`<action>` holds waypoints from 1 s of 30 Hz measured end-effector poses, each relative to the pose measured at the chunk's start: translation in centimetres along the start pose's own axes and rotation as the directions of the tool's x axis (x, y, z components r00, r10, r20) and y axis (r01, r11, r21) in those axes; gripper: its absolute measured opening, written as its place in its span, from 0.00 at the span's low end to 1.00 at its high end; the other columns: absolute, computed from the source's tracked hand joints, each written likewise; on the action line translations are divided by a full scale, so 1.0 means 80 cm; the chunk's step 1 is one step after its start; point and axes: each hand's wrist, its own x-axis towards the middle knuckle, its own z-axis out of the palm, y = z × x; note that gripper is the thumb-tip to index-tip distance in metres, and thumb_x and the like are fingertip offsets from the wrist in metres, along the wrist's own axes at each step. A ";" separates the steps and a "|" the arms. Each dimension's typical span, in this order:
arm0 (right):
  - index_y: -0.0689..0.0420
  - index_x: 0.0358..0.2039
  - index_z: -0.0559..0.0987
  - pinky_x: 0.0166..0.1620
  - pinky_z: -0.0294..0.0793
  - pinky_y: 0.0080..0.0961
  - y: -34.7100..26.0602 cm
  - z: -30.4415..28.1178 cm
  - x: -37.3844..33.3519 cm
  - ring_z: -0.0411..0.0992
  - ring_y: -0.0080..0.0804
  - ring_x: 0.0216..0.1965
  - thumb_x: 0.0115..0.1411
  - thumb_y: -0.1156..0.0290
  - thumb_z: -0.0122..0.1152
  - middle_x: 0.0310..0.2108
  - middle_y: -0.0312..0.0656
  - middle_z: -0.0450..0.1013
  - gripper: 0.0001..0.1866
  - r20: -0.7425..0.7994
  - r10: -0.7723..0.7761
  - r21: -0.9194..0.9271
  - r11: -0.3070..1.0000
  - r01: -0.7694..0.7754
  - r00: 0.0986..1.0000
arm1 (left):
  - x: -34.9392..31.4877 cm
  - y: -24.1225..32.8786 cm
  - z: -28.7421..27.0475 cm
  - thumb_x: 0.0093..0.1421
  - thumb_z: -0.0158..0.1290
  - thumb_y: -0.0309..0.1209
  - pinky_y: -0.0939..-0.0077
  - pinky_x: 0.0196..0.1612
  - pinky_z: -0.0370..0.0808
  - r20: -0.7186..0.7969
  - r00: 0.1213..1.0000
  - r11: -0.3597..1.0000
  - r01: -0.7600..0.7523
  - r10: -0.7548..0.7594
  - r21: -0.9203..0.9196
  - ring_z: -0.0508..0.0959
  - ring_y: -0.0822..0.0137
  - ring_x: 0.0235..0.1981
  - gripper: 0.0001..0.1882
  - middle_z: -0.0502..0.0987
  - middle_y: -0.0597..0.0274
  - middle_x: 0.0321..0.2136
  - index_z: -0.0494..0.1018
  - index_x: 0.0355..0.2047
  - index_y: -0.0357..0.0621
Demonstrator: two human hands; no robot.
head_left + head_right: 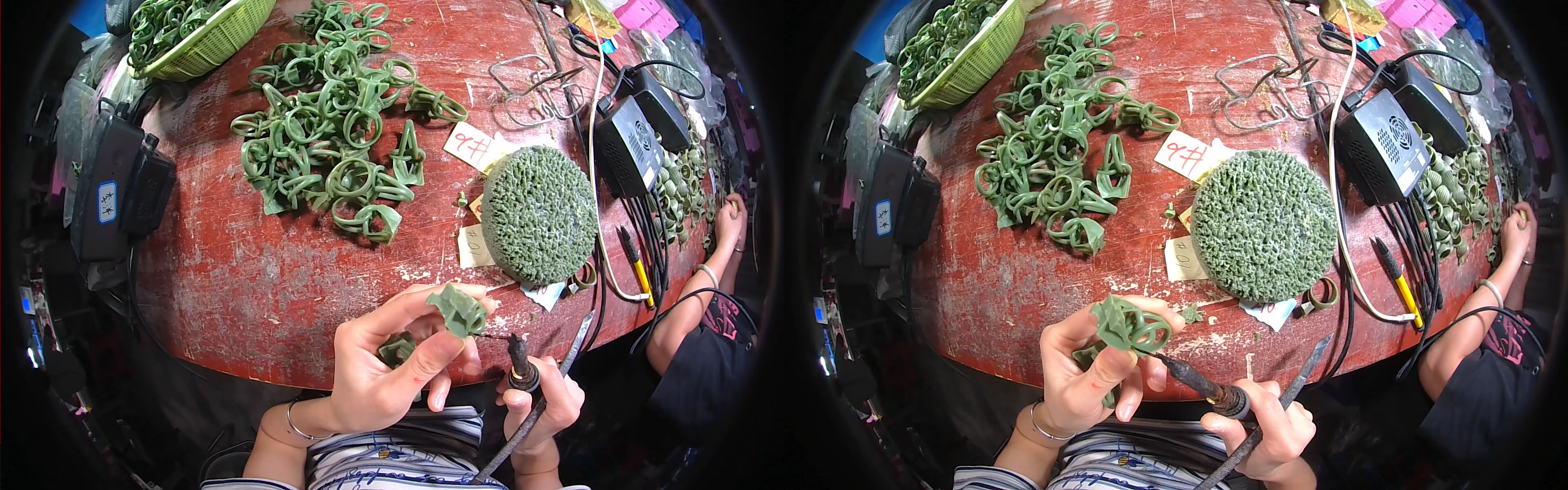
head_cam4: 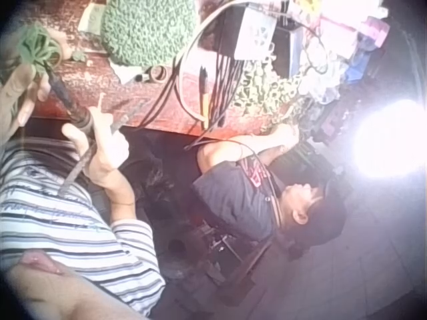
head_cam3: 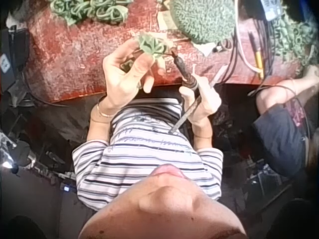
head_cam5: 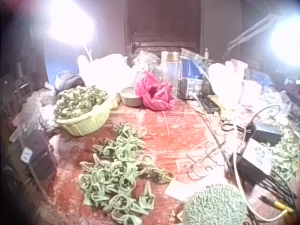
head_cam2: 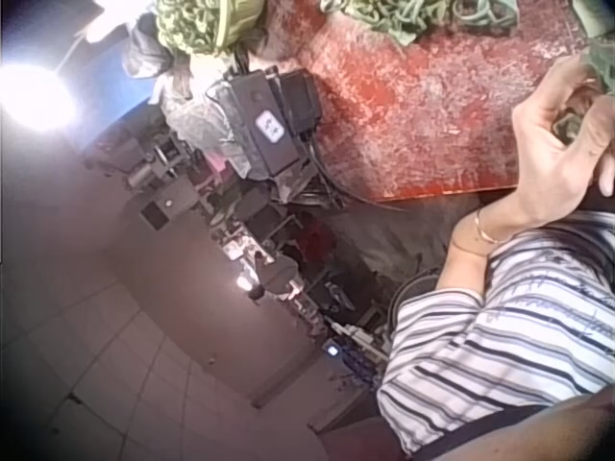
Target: Use a heated wax carving tool to melt and join green wax components into a larger assembly.
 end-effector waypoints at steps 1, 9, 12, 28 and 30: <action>0.63 0.26 0.74 0.15 0.62 0.17 0.000 0.000 0.000 0.65 0.27 0.10 0.44 0.52 0.64 0.12 0.36 0.66 0.23 -0.003 0.002 0.008 1.000 -0.002 1.000 | 0.000 0.000 0.000 0.59 0.46 0.24 0.88 0.17 0.67 0.005 1.000 1.000 0.001 -0.001 -0.004 0.72 0.76 0.22 0.17 0.72 0.50 0.40 0.63 0.48 0.30; 0.63 0.26 0.74 0.15 0.61 0.17 0.000 0.000 -0.001 0.65 0.26 0.10 0.45 0.51 0.63 0.12 0.36 0.66 0.24 0.001 0.012 0.006 1.000 -0.012 1.000 | 0.000 -0.001 -0.001 0.59 0.45 0.25 0.88 0.17 0.66 0.008 1.000 1.000 -0.004 0.004 -0.004 0.71 0.77 0.21 0.17 0.73 0.51 0.38 0.63 0.48 0.30; 0.63 0.26 0.74 0.15 0.61 0.17 0.001 0.001 -0.001 0.65 0.26 0.10 0.45 0.51 0.63 0.12 0.36 0.66 0.24 -0.002 0.006 0.012 1.000 -0.006 1.000 | 0.001 -0.002 -0.002 0.59 0.45 0.25 0.88 0.17 0.66 0.026 1.000 1.000 0.000 0.000 -0.006 0.71 0.77 0.20 0.17 0.73 0.52 0.38 0.63 0.48 0.30; 0.67 0.25 0.72 0.16 0.64 0.14 0.003 0.001 0.001 0.68 0.21 0.12 0.55 0.56 0.55 0.12 0.36 0.67 0.21 -0.024 0.134 0.340 0.933 -0.118 0.991 | 0.004 -0.002 0.005 0.57 0.49 0.33 0.88 0.12 0.69 0.021 0.997 0.996 -0.067 0.068 -0.052 0.75 0.68 0.24 0.28 0.70 0.40 0.39 0.52 0.53 0.34; 0.67 0.25 0.72 0.16 0.64 0.14 0.001 0.000 0.002 0.68 0.21 0.12 0.55 0.56 0.54 0.12 0.37 0.67 0.22 -0.022 0.152 0.385 0.914 -0.132 0.988 | 0.001 -0.001 0.005 0.57 0.49 0.33 0.88 0.12 0.69 0.047 0.995 0.995 -0.084 0.086 -0.045 0.76 0.67 0.24 0.29 0.70 0.40 0.38 0.50 0.54 0.36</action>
